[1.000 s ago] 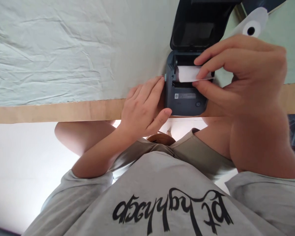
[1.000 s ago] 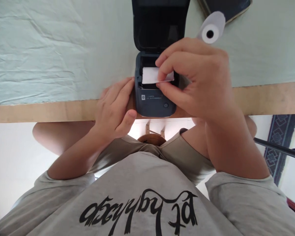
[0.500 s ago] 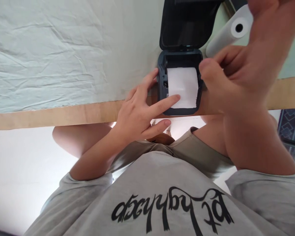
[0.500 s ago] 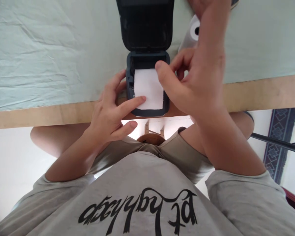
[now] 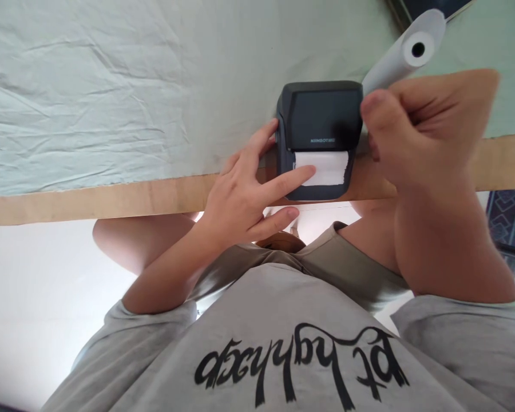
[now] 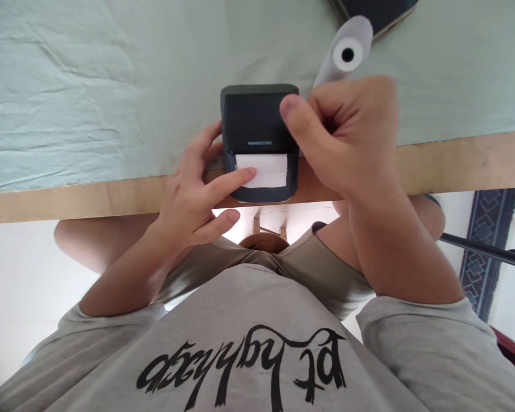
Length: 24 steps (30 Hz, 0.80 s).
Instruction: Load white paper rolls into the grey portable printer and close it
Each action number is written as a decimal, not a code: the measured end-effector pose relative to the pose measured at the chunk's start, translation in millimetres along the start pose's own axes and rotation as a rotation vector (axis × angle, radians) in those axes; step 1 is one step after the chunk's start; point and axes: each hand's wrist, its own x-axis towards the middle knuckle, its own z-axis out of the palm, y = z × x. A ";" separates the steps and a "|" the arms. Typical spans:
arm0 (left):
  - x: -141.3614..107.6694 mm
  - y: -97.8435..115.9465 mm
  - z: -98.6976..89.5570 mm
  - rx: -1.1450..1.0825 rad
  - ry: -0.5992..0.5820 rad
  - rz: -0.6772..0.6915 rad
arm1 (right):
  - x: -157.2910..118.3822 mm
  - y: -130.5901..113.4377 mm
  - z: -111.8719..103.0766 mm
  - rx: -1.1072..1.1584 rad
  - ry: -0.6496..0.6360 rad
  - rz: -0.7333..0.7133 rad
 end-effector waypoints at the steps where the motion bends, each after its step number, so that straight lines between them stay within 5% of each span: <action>1: 0.6 1.1 -0.5 0.001 -0.005 -0.016 | 0.6 -1.3 -0.5 -0.039 -0.028 -0.033; 16: 6.9 7.3 7.0 0.030 0.042 -0.150 | 8.1 -1.0 4.2 -0.029 -0.074 0.079; 24: 6.0 0.8 12.6 -0.019 0.093 -0.124 | -1.4 29.7 13.6 -0.081 0.079 -0.221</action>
